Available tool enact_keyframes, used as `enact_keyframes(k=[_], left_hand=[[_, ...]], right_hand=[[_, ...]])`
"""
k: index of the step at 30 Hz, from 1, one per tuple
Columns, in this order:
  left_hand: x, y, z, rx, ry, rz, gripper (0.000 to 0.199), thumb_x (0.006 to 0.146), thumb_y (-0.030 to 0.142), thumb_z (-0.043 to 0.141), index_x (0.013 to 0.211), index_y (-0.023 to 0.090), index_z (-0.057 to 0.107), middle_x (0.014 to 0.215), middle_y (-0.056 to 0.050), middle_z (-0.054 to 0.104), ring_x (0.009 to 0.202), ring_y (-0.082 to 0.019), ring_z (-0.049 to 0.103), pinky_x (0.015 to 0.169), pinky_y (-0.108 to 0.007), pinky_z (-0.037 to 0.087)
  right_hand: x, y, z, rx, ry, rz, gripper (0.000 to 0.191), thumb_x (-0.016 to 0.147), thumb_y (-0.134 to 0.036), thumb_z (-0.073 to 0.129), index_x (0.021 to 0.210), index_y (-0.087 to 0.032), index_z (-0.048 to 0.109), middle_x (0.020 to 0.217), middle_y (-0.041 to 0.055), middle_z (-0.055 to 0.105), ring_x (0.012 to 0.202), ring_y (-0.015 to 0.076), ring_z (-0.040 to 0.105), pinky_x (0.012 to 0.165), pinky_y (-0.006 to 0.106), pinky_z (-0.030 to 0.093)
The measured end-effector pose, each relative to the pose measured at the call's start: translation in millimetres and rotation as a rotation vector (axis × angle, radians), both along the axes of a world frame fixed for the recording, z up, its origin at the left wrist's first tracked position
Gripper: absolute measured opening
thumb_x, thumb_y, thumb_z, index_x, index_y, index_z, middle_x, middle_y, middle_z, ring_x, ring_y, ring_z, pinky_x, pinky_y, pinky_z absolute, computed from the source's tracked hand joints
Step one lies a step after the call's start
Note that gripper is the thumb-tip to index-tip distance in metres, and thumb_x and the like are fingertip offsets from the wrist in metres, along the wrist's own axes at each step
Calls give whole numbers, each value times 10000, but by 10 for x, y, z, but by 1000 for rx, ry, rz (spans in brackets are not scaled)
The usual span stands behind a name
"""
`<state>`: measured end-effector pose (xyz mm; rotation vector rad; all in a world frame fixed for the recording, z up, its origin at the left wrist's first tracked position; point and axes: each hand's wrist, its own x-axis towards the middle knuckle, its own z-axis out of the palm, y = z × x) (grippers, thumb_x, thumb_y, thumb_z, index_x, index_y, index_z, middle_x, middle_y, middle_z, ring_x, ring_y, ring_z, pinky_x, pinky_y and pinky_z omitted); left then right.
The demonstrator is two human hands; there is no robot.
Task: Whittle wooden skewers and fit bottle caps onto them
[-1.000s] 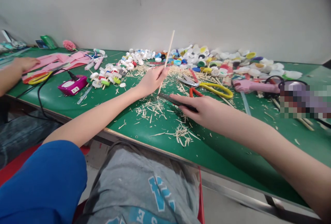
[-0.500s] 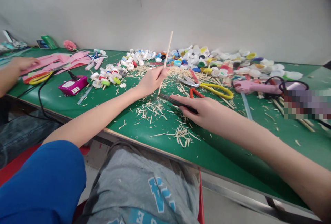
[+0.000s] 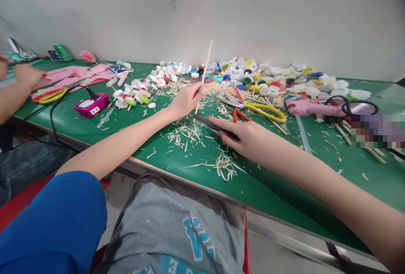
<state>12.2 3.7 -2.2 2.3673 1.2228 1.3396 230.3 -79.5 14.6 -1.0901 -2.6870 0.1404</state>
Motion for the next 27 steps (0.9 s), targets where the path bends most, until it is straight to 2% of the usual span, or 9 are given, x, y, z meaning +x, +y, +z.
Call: enact_keyframes(k=[7,16,23,27], left_hand=[[5,34,-37,73,-10,-6,445,961,449,317,610,182,369,481,52,398,424,-38,367,465,-211,275],[-9,42,-30,54,-3,-2,422,960,430,332,616,186,356,476,58,386,419,-39,361,465,-206,275],[-4,47,-18,46,-21,-12,423,950,431,354,608,182,350,488,55,383,443,-42,362,487,-216,280],[10,36,-24,4,-88,-18,437,939,447,377,595,179,354,485,55,353,459,-44,352,494,-218,280]], right_hand=[[-64,-2,-4,-9,-80,-53,486,942,-338,365,1422,-349,442,643,-25,546,461,31,318,500,187,223],[-7,4,7,-42,-24,-3,471,941,-337,375,1398,-309,488,607,-20,524,466,31,334,504,171,254],[29,56,-107,169,12,-7,471,954,-333,359,1414,-336,461,812,13,600,607,52,458,576,184,328],[27,68,-134,196,-50,-17,483,966,-352,338,1440,-328,426,848,30,604,657,68,504,590,197,338]])
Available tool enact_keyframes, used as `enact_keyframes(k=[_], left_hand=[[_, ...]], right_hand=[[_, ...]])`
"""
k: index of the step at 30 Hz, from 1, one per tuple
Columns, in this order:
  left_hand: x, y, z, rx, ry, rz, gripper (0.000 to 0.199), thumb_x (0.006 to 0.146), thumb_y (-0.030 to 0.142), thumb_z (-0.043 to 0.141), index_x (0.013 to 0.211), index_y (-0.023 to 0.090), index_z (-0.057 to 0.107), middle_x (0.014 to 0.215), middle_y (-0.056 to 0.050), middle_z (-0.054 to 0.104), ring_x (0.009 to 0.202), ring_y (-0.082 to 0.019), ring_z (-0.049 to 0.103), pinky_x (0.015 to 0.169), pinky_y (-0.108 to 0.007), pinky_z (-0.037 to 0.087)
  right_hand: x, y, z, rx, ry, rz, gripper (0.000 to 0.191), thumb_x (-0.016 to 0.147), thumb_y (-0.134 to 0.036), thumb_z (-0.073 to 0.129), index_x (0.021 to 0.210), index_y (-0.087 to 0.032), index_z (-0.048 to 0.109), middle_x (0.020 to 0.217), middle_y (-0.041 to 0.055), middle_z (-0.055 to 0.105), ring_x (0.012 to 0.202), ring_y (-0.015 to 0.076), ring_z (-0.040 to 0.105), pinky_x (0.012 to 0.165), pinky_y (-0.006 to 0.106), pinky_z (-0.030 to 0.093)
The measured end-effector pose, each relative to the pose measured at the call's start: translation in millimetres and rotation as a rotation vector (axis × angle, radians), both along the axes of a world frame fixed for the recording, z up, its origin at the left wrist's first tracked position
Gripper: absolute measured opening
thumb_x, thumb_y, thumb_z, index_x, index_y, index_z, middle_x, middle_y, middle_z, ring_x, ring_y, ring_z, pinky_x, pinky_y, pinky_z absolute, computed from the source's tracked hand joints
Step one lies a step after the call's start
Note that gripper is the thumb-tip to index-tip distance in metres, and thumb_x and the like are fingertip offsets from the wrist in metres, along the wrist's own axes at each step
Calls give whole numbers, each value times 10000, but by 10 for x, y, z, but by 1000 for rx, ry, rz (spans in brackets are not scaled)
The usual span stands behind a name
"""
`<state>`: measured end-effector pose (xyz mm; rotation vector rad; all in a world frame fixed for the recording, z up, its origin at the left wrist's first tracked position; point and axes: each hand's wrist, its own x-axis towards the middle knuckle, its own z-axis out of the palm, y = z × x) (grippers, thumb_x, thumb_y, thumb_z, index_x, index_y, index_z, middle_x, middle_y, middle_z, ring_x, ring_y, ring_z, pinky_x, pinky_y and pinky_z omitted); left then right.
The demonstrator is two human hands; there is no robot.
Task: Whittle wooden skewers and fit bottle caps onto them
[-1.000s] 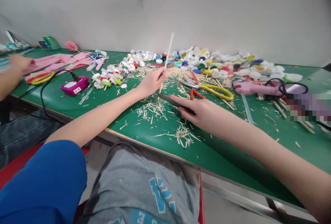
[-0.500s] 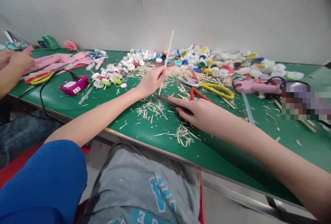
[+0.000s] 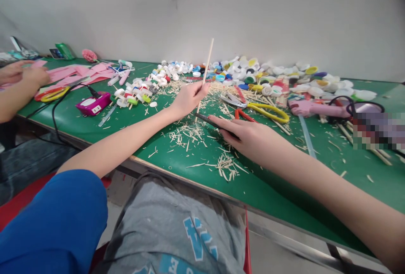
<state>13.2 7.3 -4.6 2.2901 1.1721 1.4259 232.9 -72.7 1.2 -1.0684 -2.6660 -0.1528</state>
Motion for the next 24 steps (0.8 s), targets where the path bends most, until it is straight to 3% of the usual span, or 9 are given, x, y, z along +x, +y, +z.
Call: enact_keyframes(k=[11,24], left_hand=[[18,-10,-4,-23,-85,-36,492,906,519,421,562,174,355,470,57,342,443,-37,331,473,-214,266],[35,-27,12,-72,-110,-46,511,888,548,438,546,178,354,416,62,366,402,-38,363,456,-212,301]], right_hand=[[9,-2,-1,53,-24,-31,475,973,-376,325,1443,-402,388,832,1,582,632,67,462,561,194,295],[-19,-31,104,-48,29,-9,457,931,-381,419,1375,-332,512,811,19,637,559,47,440,538,177,295]])
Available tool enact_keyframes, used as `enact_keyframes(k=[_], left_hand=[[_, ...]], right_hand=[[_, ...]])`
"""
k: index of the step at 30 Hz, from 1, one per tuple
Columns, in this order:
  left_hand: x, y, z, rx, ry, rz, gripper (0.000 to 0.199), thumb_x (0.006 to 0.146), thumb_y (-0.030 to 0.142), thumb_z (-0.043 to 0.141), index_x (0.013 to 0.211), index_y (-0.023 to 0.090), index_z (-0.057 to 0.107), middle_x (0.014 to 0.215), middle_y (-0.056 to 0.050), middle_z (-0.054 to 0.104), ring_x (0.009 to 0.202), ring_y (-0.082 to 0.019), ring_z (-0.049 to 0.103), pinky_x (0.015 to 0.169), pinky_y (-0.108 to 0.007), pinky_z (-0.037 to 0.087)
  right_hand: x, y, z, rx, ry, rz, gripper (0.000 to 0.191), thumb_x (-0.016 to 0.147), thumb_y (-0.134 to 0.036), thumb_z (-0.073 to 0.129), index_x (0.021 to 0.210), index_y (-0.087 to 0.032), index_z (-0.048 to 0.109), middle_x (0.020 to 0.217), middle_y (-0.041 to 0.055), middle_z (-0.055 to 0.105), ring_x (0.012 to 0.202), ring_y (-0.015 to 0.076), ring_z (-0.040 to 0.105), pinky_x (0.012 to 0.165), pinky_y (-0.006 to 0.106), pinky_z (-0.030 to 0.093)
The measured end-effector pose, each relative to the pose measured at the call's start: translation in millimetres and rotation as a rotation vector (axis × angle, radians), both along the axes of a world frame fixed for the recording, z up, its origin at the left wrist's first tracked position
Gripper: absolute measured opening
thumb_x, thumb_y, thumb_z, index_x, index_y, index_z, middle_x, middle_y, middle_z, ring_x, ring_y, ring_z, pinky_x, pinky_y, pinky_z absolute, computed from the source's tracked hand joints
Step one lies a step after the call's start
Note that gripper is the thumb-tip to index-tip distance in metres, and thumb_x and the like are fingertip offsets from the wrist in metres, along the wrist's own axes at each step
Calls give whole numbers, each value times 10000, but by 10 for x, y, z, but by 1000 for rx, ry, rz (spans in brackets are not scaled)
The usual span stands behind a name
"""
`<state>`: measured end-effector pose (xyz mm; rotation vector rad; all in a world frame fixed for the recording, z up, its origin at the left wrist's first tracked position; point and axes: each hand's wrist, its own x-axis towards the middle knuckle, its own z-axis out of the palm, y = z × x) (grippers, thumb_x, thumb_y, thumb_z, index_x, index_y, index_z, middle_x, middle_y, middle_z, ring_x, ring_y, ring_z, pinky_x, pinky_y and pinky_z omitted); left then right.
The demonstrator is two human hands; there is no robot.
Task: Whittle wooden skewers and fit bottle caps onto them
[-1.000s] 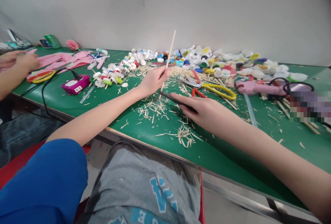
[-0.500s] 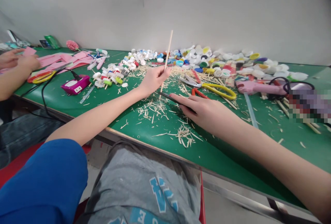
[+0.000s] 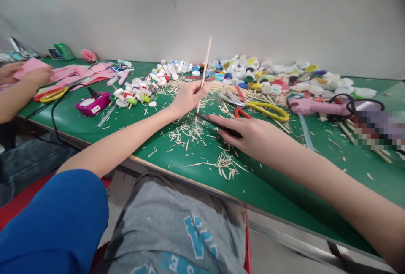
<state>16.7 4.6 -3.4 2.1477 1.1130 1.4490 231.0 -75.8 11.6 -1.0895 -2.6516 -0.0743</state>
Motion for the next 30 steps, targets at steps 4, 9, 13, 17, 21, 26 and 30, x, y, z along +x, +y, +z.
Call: enact_keyframes(k=[4,9,13,17,21,26,30], left_hand=[[-5,-1,-8,-17,9,1,492,895,538,430,562,184,355,408,69,371,388,-39,391,458,-206,335],[-5,-12,-6,-26,35,-4,473,905,537,409,589,188,366,417,71,375,381,-42,401,450,-203,341],[0,-20,-10,-33,37,-7,470,914,526,397,589,188,368,421,66,380,378,-42,397,440,-201,337],[-6,-10,-25,-38,30,-11,454,923,499,393,594,188,376,426,68,379,364,-38,396,419,-193,317],[-10,-16,-15,-32,50,-7,441,928,477,394,596,188,361,428,71,376,366,-38,401,434,-196,328],[-7,-34,9,-32,82,-4,446,930,492,379,602,191,366,410,67,395,378,-48,421,449,-205,333],[-11,-19,0,-15,91,-2,449,935,488,370,598,191,368,400,67,397,380,-48,424,468,-209,346]], right_hand=[[2,-11,29,3,-4,-13,447,930,-379,426,1364,-335,525,779,16,633,526,42,421,515,181,279],[30,15,30,-15,-8,-23,450,927,-350,433,1370,-374,505,778,-4,633,513,35,416,506,176,280],[42,25,-13,-48,-32,-29,445,933,-358,419,1370,-378,502,778,-17,637,480,24,371,496,172,272],[33,14,-37,-55,-17,2,447,944,-351,394,1378,-354,502,841,-8,650,513,27,411,510,170,287],[26,27,-64,11,-21,-5,448,960,-380,361,1389,-356,488,855,7,635,633,58,505,530,179,291],[32,58,-83,80,-50,-27,454,971,-415,344,1412,-381,449,767,14,595,635,76,500,527,185,268],[20,54,-40,37,-46,-19,450,958,-374,384,1400,-367,471,747,8,584,538,44,414,521,170,273]])
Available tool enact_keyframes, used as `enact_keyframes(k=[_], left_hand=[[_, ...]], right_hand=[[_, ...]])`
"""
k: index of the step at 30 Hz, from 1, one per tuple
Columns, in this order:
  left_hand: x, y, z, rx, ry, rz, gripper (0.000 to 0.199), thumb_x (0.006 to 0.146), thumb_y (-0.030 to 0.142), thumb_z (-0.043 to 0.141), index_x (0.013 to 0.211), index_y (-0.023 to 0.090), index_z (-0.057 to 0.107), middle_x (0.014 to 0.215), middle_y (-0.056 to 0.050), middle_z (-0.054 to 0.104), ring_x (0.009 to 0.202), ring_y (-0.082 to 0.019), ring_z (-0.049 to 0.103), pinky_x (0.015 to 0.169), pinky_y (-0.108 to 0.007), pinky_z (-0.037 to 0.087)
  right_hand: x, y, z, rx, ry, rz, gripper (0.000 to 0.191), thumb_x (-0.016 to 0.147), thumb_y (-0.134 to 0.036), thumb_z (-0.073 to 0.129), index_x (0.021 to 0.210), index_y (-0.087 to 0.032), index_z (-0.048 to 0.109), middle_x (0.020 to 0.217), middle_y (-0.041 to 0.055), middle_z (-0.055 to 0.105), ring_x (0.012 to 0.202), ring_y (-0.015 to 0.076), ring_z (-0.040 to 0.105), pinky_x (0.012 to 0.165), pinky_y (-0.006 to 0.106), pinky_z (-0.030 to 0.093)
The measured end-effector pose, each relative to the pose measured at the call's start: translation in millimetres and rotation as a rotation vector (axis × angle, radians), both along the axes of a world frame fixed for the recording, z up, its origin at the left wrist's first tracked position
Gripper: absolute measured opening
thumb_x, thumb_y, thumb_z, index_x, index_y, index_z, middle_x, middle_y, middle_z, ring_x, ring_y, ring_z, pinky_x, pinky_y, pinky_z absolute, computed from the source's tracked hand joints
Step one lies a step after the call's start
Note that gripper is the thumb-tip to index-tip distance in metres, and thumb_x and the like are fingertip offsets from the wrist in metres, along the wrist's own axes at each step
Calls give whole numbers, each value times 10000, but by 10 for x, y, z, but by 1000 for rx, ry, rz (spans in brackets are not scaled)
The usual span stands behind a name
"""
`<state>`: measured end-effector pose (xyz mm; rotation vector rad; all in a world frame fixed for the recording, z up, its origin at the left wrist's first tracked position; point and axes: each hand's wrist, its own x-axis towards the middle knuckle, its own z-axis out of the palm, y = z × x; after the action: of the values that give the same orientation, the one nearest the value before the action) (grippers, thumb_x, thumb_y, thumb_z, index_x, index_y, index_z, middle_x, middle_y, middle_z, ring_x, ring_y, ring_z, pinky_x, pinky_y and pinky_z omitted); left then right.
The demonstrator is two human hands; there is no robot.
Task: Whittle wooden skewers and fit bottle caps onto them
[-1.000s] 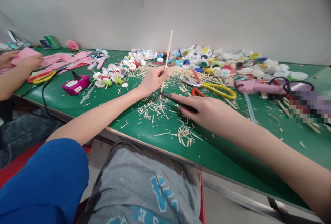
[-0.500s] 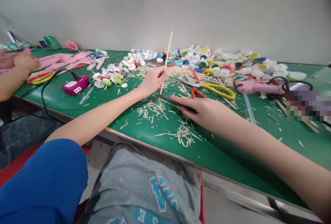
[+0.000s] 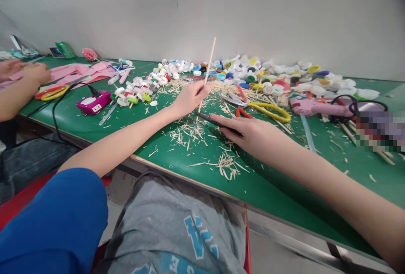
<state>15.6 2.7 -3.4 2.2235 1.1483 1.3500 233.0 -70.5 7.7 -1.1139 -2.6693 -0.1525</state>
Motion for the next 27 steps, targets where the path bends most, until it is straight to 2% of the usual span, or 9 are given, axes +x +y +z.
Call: enact_keyframes(k=[11,19,27], left_hand=[[20,15,-32,-4,-33,-4,467,927,520,369,602,186,378,430,61,408,394,-44,419,472,-212,354],[11,32,-45,1,-21,-1,470,928,530,358,608,187,378,434,60,396,408,-47,413,476,-216,341],[29,21,-25,14,6,0,483,934,535,330,602,188,377,437,49,426,422,-55,430,492,-222,339]], right_hand=[[-40,-1,38,-27,14,-4,441,953,-364,394,1383,-365,491,635,-5,545,482,40,347,499,168,236],[-78,13,57,-90,24,0,459,944,-348,383,1386,-314,503,583,-3,523,451,36,317,478,166,221],[-90,11,55,-98,9,-15,458,942,-358,392,1387,-330,499,597,-9,530,454,33,315,483,167,227]])
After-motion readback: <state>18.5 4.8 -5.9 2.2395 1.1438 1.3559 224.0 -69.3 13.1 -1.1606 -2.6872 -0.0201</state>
